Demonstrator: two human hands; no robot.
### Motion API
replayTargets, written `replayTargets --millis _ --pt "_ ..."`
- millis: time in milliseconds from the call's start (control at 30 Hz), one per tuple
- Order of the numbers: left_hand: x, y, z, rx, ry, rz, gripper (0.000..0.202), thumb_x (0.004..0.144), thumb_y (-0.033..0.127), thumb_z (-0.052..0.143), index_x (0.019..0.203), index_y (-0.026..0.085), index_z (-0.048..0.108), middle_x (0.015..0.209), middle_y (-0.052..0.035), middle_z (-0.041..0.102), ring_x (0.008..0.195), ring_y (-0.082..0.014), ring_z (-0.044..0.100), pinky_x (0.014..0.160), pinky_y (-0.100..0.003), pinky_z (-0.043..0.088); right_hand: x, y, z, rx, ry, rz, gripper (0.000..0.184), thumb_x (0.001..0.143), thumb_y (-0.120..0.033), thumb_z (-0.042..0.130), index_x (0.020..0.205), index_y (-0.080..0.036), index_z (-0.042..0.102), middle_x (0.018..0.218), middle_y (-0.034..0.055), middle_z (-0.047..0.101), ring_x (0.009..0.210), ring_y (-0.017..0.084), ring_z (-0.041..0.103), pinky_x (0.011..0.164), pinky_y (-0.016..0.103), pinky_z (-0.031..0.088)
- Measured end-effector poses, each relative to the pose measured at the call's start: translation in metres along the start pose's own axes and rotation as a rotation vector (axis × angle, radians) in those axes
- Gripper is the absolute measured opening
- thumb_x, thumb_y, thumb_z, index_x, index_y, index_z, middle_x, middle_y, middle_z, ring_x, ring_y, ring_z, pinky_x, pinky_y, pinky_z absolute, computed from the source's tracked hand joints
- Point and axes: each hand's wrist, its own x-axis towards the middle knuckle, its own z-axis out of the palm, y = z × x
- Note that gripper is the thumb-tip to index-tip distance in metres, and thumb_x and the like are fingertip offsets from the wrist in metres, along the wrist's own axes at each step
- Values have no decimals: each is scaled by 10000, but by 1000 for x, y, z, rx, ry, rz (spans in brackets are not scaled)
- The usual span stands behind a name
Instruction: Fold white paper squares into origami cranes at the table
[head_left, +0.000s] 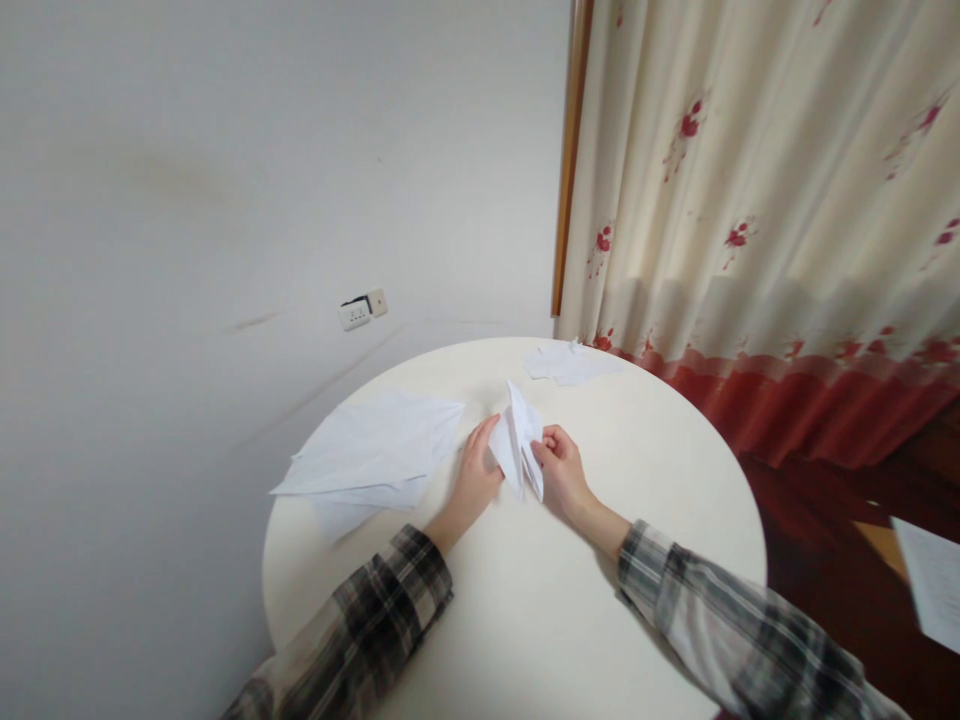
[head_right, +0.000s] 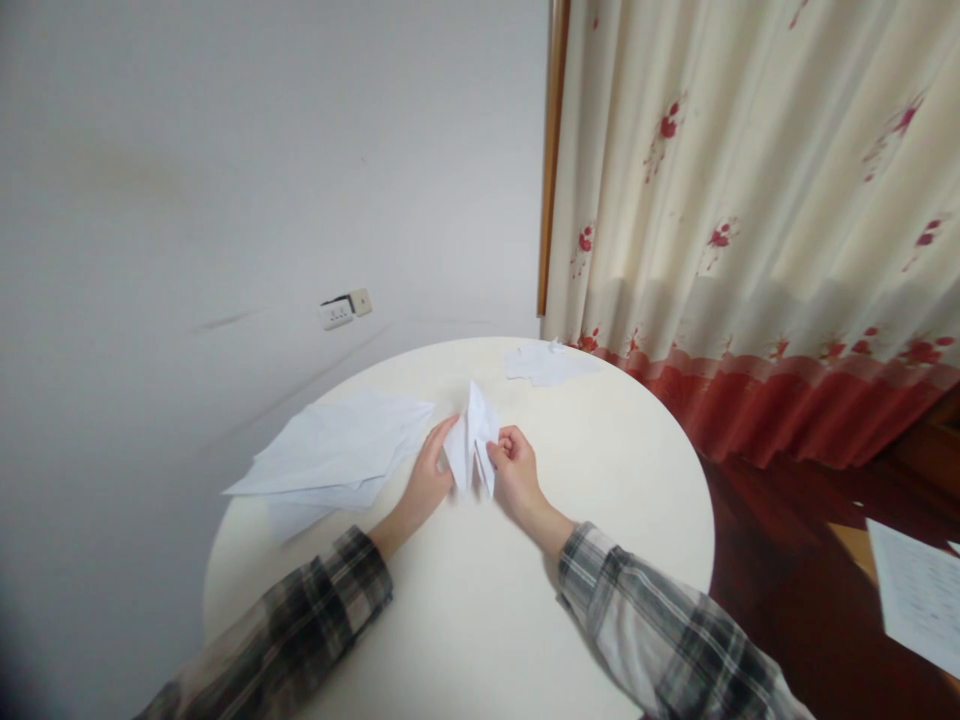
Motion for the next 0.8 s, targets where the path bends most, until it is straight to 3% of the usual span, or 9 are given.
replayTargets --millis 267,500,667,800 --pt "-6 13 -6 -151 69 -43 472 776 298 522 1214 187 385 1211 -93 483 1152 -217 443 990 -375 341 -4 -7 3 -30 -156 47 247 625 -337 672 613 -199 468 465 -69 463 450 77 408 480 222 312" --pt "-3 17 -7 -315 146 -154 389 772 397 503 1099 196 441 1072 -58 523 1013 -200 511 888 -335 412 1 -4 -3 -20 -17 -3 279 670 -440 644 825 -216 586 761 4 602 671 122 528 577 243 398" --pt "-5 7 -6 -327 69 -137 408 753 411 524 1097 206 447 1055 -46 524 968 -194 521 825 -313 431 1 -7 -2 -9 -56 26 364 677 -484 624 931 -224 632 944 40 636 838 172 552 708 287 428" --pt "-6 4 -7 -280 19 -43 398 728 389 560 1068 205 465 1087 -46 505 1026 -201 491 874 -316 401 -1 -5 0 -18 -130 32 331 682 -430 632 936 -218 639 964 39 652 897 195 555 801 320 416"
